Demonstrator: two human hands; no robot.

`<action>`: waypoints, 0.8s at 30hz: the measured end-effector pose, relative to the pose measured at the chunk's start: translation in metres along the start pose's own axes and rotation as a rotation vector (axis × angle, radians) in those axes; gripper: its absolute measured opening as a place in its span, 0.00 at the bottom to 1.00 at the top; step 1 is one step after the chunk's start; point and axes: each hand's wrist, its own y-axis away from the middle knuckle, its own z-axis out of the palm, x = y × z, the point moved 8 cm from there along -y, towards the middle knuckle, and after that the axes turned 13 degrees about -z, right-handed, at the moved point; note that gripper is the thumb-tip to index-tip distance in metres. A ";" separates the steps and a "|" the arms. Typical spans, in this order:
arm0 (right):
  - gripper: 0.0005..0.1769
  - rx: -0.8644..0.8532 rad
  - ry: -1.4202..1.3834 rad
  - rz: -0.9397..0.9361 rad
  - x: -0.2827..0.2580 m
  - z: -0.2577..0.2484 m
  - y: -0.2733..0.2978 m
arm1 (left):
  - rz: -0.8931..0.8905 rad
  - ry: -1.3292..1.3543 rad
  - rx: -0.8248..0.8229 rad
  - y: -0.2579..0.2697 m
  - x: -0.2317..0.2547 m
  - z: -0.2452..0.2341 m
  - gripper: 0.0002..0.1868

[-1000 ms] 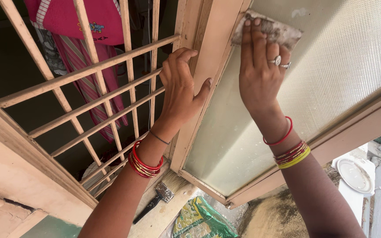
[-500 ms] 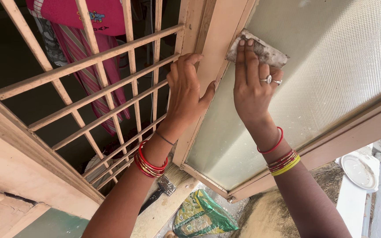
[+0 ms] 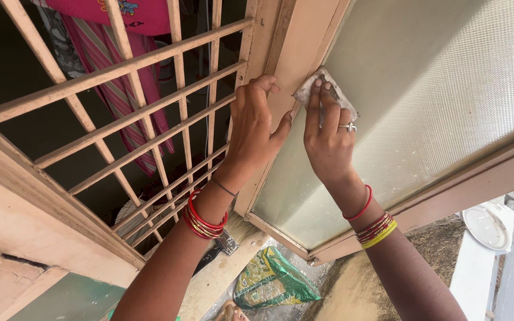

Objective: The person sands the surface of a window frame by hand using a piece of sandpaper, dipping it into a bucket of water and applying a liquid from a bottle.

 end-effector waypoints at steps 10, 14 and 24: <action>0.23 -0.015 -0.139 -0.015 -0.020 0.005 0.019 | -0.027 -0.009 -0.027 0.009 -0.007 0.002 0.34; 0.21 -0.014 -0.096 -0.031 -0.026 0.002 0.023 | -0.019 -0.014 -0.017 0.012 -0.006 0.002 0.34; 0.16 -0.026 -0.142 -0.064 -0.053 0.005 0.046 | -0.060 0.001 -0.053 0.026 -0.011 0.003 0.34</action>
